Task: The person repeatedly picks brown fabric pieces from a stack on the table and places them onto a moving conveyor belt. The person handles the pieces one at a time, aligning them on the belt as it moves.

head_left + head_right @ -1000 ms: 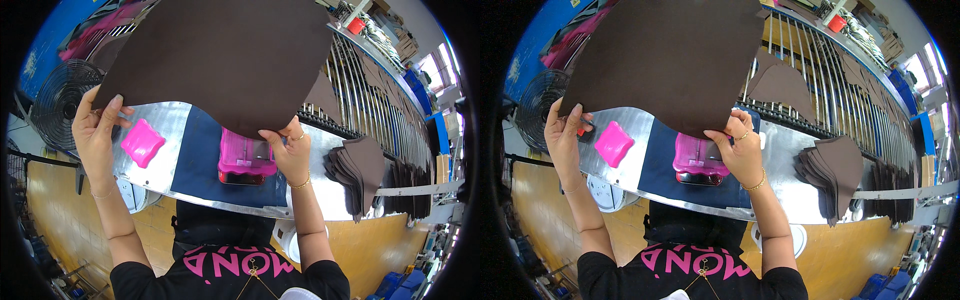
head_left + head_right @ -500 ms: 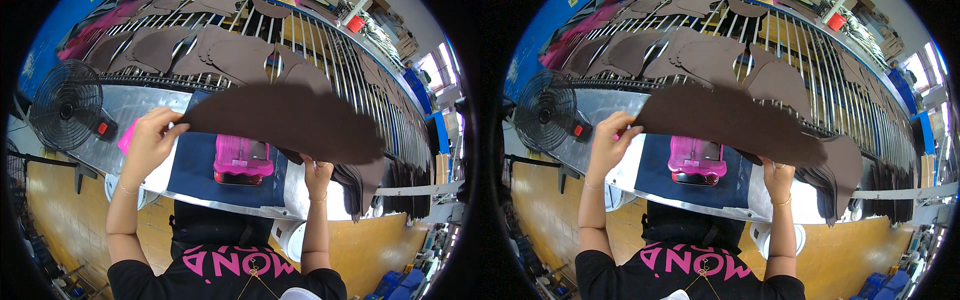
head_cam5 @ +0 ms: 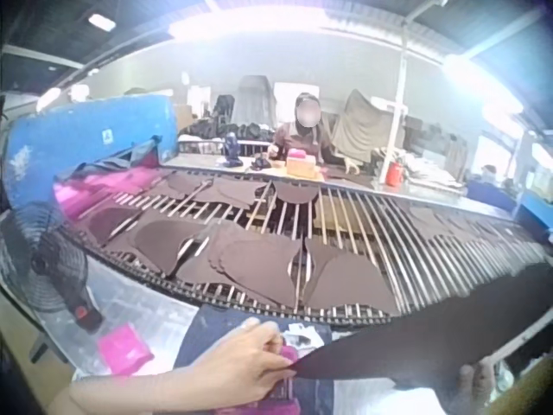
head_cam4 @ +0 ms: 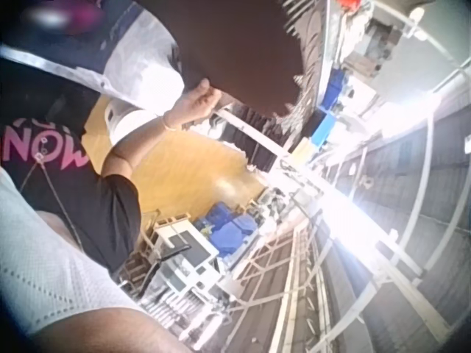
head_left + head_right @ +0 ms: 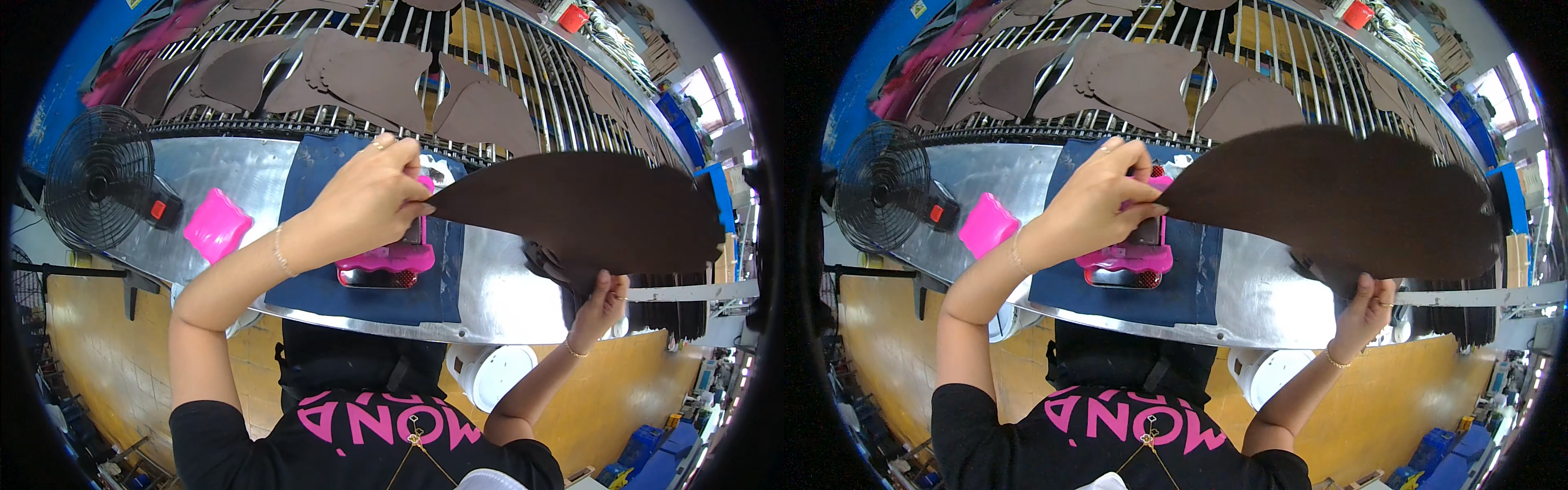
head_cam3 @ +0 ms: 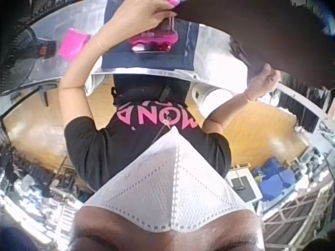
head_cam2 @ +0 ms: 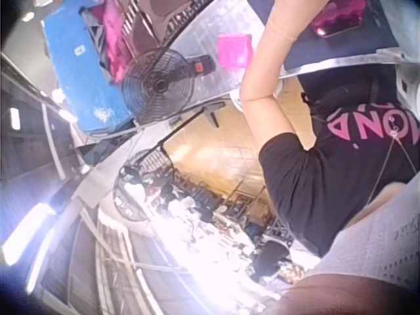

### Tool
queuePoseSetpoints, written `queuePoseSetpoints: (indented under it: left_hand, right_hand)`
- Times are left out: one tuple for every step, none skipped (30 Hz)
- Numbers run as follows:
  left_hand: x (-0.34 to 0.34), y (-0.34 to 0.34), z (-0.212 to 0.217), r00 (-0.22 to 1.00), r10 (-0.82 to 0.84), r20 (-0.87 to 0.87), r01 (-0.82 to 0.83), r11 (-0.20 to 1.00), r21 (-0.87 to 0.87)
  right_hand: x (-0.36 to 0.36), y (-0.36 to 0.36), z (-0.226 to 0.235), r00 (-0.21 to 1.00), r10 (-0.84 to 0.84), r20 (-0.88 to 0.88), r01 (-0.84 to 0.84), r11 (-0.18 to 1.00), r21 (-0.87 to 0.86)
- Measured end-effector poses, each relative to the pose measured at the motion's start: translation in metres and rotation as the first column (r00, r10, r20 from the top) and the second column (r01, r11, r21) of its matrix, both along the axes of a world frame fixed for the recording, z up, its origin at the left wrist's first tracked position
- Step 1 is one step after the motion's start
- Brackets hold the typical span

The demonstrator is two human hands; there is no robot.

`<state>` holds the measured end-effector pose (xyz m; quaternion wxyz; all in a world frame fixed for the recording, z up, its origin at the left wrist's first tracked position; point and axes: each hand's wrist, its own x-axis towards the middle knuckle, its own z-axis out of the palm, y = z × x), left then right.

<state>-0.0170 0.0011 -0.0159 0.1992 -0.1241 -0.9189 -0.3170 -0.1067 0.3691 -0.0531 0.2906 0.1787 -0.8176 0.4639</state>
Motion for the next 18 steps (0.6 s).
queuePoseSetpoints:
  left_hand:
    - [-0.007,0.004,0.000,0.999,-0.026,-0.029,0.026,1.000,0.000]
    - [-0.013,0.008,0.007,0.999,-0.024,-0.037,0.024,1.000,0.000]
    - [-0.021,0.009,0.013,0.994,-0.020,-0.107,0.020,1.000,-0.003]
    - [-0.031,0.008,0.022,0.984,-0.015,-0.177,0.014,1.000,-0.006]
    - [-0.042,0.008,0.031,0.970,-0.010,-0.244,0.008,1.000,-0.010]
    - [-0.053,0.008,0.045,0.948,-0.006,-0.318,-0.003,1.000,-0.026]
    - [-0.067,0.009,0.056,0.920,-0.006,-0.391,-0.009,0.999,-0.036]
    - [-0.084,0.010,0.065,0.889,-0.013,-0.457,0.005,1.000,-0.020]
    - [-0.101,0.015,0.073,0.853,-0.026,-0.521,0.031,1.000,0.001]
    - [-0.107,0.019,0.091,0.856,-0.015,-0.517,0.007,1.000,-0.017]
    - [-0.112,0.023,0.108,0.857,-0.002,-0.516,-0.020,0.999,-0.038]
    - [-0.126,0.027,0.115,0.806,0.010,-0.591,-0.049,0.998,-0.049]
    - [-0.140,0.029,0.122,0.749,0.020,-0.662,-0.077,0.995,-0.057]
    - [-0.148,0.028,0.128,0.711,0.029,-0.703,-0.144,0.984,-0.106]
    - [-0.156,0.025,0.132,0.672,0.033,-0.740,-0.208,0.967,-0.146]
    - [-0.162,0.022,0.135,0.632,0.033,-0.775,-0.273,0.945,-0.183]
    - [-0.168,0.021,0.139,0.609,0.022,-0.792,-0.298,0.933,-0.203]
    - [-0.173,0.020,0.142,0.587,0.011,-0.809,-0.323,0.920,-0.223]
  right_hand:
    - [-0.001,0.006,0.003,1.000,-0.012,0.026,0.013,0.999,-0.045]
    - [-0.001,0.011,0.005,0.998,-0.019,0.052,0.024,0.995,-0.099]
    - [-0.001,0.014,0.007,0.997,-0.025,0.077,0.036,0.989,-0.145]
    - [0.000,0.013,0.010,0.991,0.000,0.136,0.027,0.980,-0.199]
    - [0.000,0.007,0.013,0.990,0.043,0.132,-0.009,0.967,-0.253]
    - [-0.002,-0.005,0.017,0.988,0.090,0.126,-0.047,0.950,-0.308]
    - [-0.006,-0.014,0.020,0.985,0.129,0.117,-0.080,0.931,-0.357]
    - [-0.013,-0.021,0.024,0.984,0.146,0.097,-0.101,0.926,-0.364]
    - [-0.020,-0.026,0.027,0.986,0.150,0.077,-0.112,0.924,-0.365]
    - [-0.027,-0.031,0.029,0.985,0.161,0.056,-0.129,0.919,-0.373]
    - [-0.037,-0.030,0.030,0.989,0.137,0.046,-0.110,0.920,-0.376]
    - [-0.051,-0.024,0.029,0.993,0.112,0.036,-0.090,0.923,-0.373]
    - [-0.062,-0.014,0.028,0.996,0.084,0.026,-0.069,0.927,-0.370]
    - [-0.072,-0.007,0.026,0.988,0.129,0.084,-0.082,0.901,-0.426]
    - [-0.069,-0.019,0.033,0.987,0.139,0.074,-0.088,0.875,-0.476]
    - [-0.064,-0.033,0.040,0.987,0.149,0.065,-0.093,0.847,-0.524]
    - [-0.060,-0.041,0.045,0.988,0.146,0.055,-0.089,0.818,-0.569]
    - [-0.061,-0.042,0.044,0.985,0.157,0.070,-0.104,0.867,-0.488]
